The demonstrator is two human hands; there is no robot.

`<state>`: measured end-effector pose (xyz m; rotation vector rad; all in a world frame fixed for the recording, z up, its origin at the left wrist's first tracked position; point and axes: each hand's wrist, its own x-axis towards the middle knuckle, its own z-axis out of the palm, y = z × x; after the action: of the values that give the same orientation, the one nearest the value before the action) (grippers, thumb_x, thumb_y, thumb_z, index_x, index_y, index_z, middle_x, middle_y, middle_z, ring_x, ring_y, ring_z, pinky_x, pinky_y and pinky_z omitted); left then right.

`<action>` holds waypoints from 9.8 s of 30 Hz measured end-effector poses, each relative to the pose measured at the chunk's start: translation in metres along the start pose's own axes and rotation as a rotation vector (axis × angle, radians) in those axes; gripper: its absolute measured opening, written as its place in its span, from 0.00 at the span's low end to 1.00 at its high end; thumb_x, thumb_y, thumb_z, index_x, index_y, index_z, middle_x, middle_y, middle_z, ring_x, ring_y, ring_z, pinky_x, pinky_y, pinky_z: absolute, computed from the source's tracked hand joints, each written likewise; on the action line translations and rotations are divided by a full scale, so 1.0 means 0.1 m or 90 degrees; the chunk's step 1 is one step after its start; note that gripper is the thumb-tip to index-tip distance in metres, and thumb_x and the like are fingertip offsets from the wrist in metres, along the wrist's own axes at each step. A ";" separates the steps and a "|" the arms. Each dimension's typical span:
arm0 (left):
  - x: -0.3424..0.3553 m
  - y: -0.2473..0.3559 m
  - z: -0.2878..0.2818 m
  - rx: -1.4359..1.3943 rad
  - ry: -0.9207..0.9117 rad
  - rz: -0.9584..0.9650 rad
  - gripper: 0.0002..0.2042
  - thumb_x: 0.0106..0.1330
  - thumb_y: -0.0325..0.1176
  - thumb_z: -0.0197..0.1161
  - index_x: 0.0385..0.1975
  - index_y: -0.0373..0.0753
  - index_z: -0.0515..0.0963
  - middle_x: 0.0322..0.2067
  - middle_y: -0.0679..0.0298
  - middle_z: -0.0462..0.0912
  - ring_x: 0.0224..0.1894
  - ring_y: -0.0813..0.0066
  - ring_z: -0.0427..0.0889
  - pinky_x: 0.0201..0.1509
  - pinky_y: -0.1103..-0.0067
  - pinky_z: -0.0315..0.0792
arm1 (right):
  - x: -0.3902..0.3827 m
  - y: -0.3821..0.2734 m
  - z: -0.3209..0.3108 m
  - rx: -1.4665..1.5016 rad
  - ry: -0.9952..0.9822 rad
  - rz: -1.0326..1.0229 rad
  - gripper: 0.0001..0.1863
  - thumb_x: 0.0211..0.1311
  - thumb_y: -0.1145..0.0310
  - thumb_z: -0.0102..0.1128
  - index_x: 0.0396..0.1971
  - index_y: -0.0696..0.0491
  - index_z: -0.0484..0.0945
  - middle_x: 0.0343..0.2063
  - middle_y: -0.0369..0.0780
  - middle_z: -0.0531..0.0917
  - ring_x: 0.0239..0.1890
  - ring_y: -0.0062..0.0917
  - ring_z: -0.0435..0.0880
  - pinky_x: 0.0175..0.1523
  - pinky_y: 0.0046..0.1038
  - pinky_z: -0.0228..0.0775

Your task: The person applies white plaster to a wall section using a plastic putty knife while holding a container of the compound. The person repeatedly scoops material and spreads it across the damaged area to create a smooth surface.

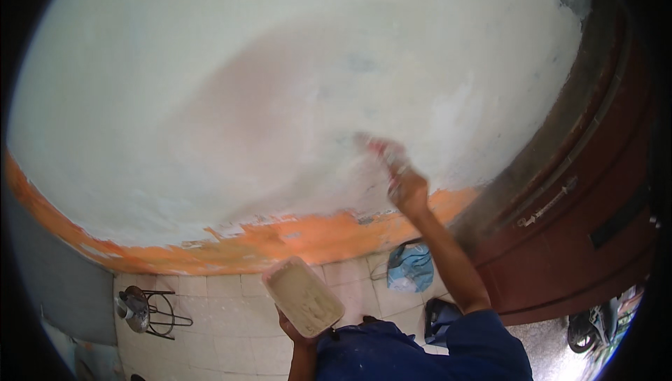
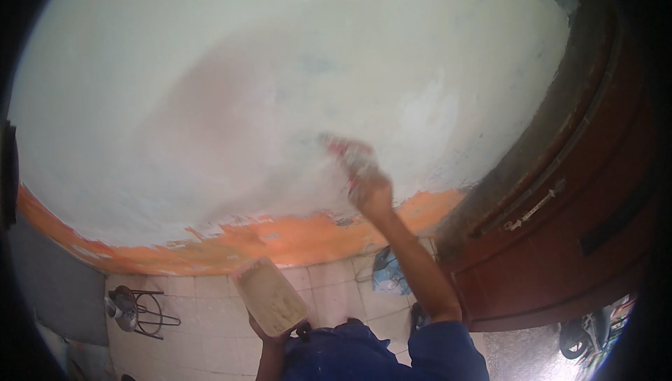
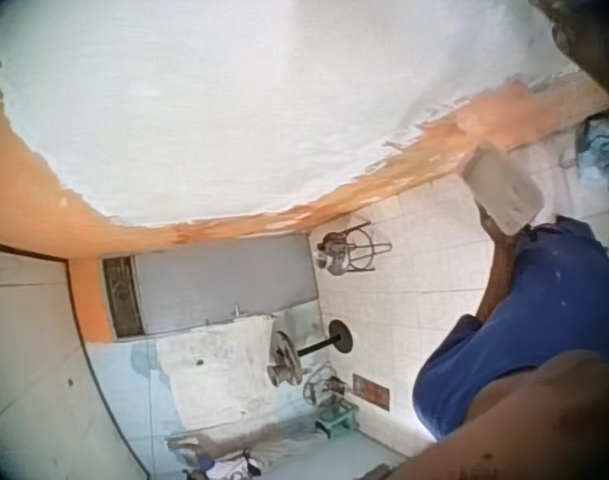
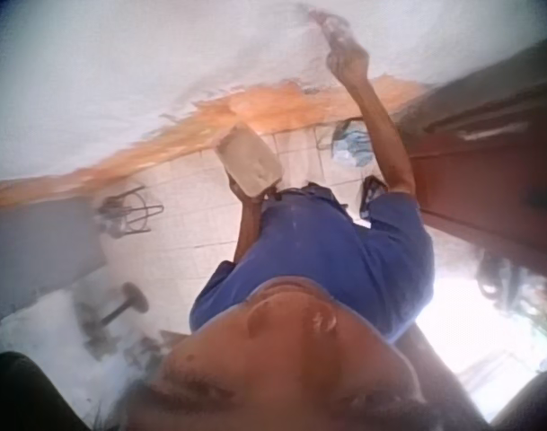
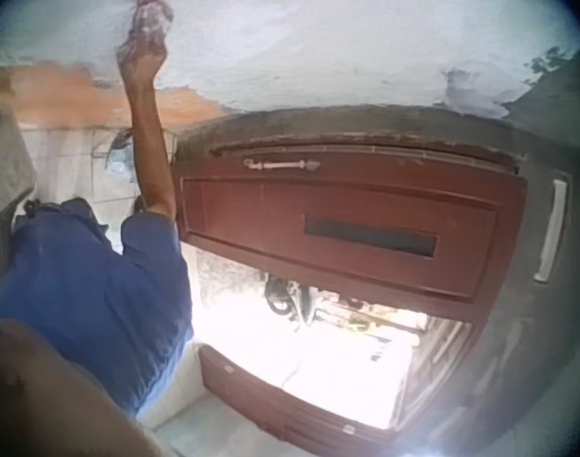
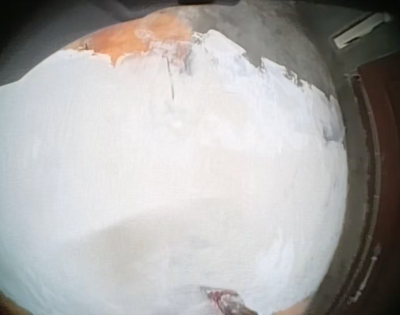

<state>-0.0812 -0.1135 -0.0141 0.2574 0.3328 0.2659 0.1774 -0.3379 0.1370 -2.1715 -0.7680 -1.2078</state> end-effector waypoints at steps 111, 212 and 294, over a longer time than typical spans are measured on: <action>-0.43 -0.44 0.07 0.049 -0.077 0.001 0.28 0.69 0.54 0.38 0.61 0.42 0.61 0.53 0.56 0.70 0.52 0.55 0.74 0.52 0.57 0.71 | 0.40 1.34 -0.07 -0.162 0.124 -0.001 0.23 0.38 0.79 0.58 0.42 0.58 0.78 0.27 0.50 0.78 0.31 0.44 0.78 0.37 0.42 0.73; -0.40 -0.16 0.27 0.204 -0.124 0.014 0.29 0.65 0.53 0.48 0.59 0.39 0.60 0.50 0.53 0.71 0.52 0.56 0.75 0.46 0.56 0.78 | 0.05 -0.32 0.62 -0.089 -0.146 -0.096 0.21 0.43 0.79 0.53 0.42 0.58 0.78 0.49 0.49 0.77 0.53 0.38 0.76 0.56 0.36 0.70; -0.35 0.01 0.45 0.210 -0.074 0.105 0.33 0.50 0.31 0.70 0.56 0.34 0.62 0.46 0.56 0.74 0.44 0.62 0.79 0.41 0.66 0.81 | 1.80 -0.27 -0.44 -0.095 0.285 -0.093 0.28 0.43 0.83 0.54 0.50 0.56 0.74 0.50 0.48 0.76 0.50 0.41 0.77 0.48 0.34 0.74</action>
<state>-0.0974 -0.1320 0.0377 0.6255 0.2388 0.3563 0.2120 -0.3098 0.3185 -1.8710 -0.6648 -1.7946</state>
